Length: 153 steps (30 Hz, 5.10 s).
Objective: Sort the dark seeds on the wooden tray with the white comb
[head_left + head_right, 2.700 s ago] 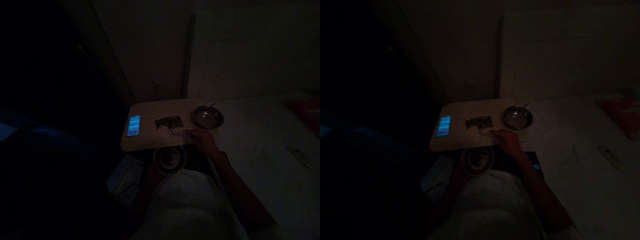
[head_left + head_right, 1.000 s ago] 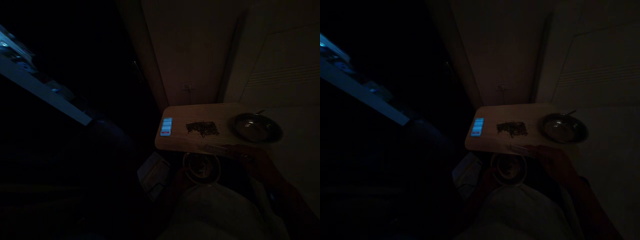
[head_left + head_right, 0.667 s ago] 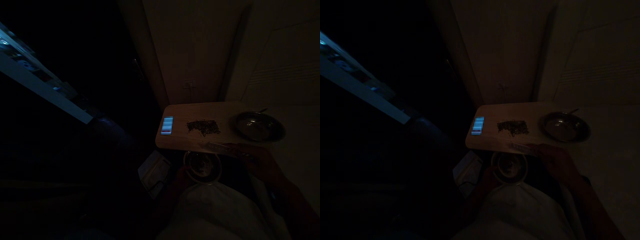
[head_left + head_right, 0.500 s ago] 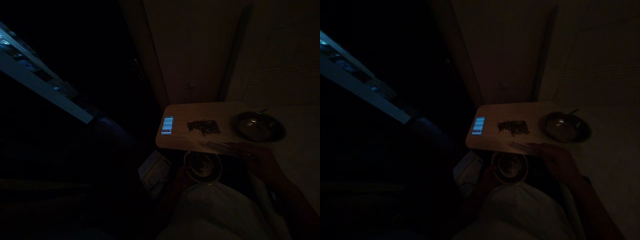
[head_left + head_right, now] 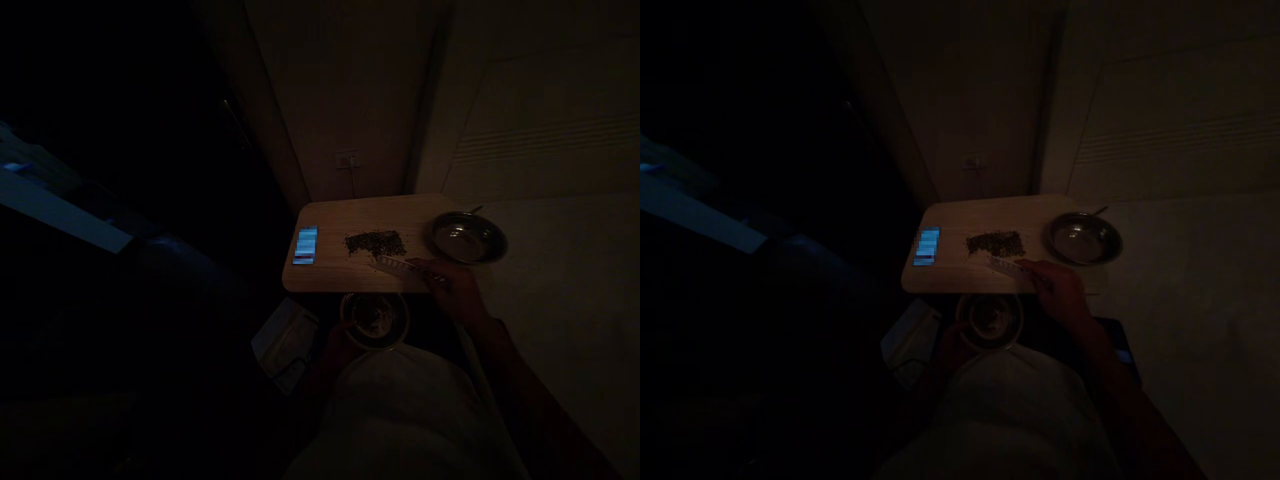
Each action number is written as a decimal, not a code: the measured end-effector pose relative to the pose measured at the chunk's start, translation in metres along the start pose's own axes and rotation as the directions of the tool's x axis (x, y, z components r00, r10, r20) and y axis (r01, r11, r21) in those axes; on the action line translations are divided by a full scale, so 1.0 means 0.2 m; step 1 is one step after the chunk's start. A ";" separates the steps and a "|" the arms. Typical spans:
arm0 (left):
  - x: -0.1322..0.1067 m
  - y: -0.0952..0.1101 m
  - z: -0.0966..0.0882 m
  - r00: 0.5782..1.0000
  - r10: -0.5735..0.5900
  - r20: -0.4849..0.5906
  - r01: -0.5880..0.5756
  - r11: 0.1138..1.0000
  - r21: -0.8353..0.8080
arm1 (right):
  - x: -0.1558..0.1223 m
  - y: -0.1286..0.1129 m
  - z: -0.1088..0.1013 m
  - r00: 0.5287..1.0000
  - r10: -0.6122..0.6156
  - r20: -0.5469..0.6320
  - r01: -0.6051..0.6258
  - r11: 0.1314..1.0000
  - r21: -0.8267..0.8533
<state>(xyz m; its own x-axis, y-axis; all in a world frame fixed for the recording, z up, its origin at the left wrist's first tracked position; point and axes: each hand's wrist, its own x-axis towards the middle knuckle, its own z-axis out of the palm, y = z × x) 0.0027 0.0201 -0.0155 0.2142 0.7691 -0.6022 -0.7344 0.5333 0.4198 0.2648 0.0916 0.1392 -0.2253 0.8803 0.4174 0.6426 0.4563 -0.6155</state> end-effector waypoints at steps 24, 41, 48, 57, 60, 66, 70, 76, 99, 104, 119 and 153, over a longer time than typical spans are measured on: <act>-0.04 0.01 0.01 0.999 0.017 -0.046 -0.018 1.000 -0.019 | -0.01 0.00 -0.07 0.976 -0.041 0.213 0.020 0.995 0.101; 0.01 0.01 -0.02 0.998 0.010 -0.057 -0.010 1.000 -0.003 | 0.04 0.09 0.08 0.968 0.234 -0.091 -0.217 0.962 0.168; 0.01 0.01 -0.03 0.997 -0.016 -0.077 0.017 1.000 0.019 | 0.03 0.22 0.07 0.946 0.307 -0.101 -0.288 0.944 0.163; 0.01 0.01 0.00 0.999 -0.001 -0.032 0.000 1.000 -0.027 | 0.10 0.31 0.06 0.922 0.264 -0.282 -0.256 0.964 0.066; 0.00 0.02 0.01 1.000 -0.030 -0.008 0.030 0.999 -0.032 | 0.13 0.29 0.05 0.942 0.199 -0.269 -0.212 0.977 -0.020; 0.01 0.02 0.00 1.000 -0.018 -0.022 0.018 1.000 -0.024 | 0.15 0.23 0.06 0.973 0.118 -0.198 -0.129 0.991 -0.045; 0.01 0.01 -0.01 1.000 0.008 -0.018 -0.009 1.000 -0.027 | 0.16 0.19 0.09 0.992 0.045 -0.122 -0.052 0.997 -0.051; -0.02 0.00 -0.02 0.996 0.081 -0.029 -0.082 0.996 -0.025 | 0.16 0.17 0.09 0.998 0.023 -0.058 -0.027 0.997 -0.067; 0.00 0.02 0.03 0.998 -0.069 0.001 0.069 0.997 -0.026 | 0.17 0.11 0.11 1.000 -0.007 0.003 0.008 0.991 -0.134; -0.01 0.01 0.01 0.999 -0.024 -0.028 0.023 1.000 -0.009 | 0.18 0.09 0.11 0.999 -0.038 0.031 0.041 0.991 -0.131; -0.02 0.02 0.04 0.999 0.048 -0.027 -0.048 0.999 -0.008 | 0.18 0.05 0.10 0.994 -0.074 0.085 0.085 0.987 -0.139; -0.02 0.01 0.03 1.000 0.023 -0.014 -0.023 1.000 -0.009 | 0.14 0.08 0.11 0.997 -0.052 0.054 0.053 0.999 -0.011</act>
<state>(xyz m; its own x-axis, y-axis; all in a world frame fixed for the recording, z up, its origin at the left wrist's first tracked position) 0.0044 0.0203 -0.0095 0.1887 0.7761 -0.6017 -0.7452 0.5122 0.4270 0.2534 0.1258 0.1267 -0.2981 0.8609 0.4123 0.6375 0.5010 -0.5854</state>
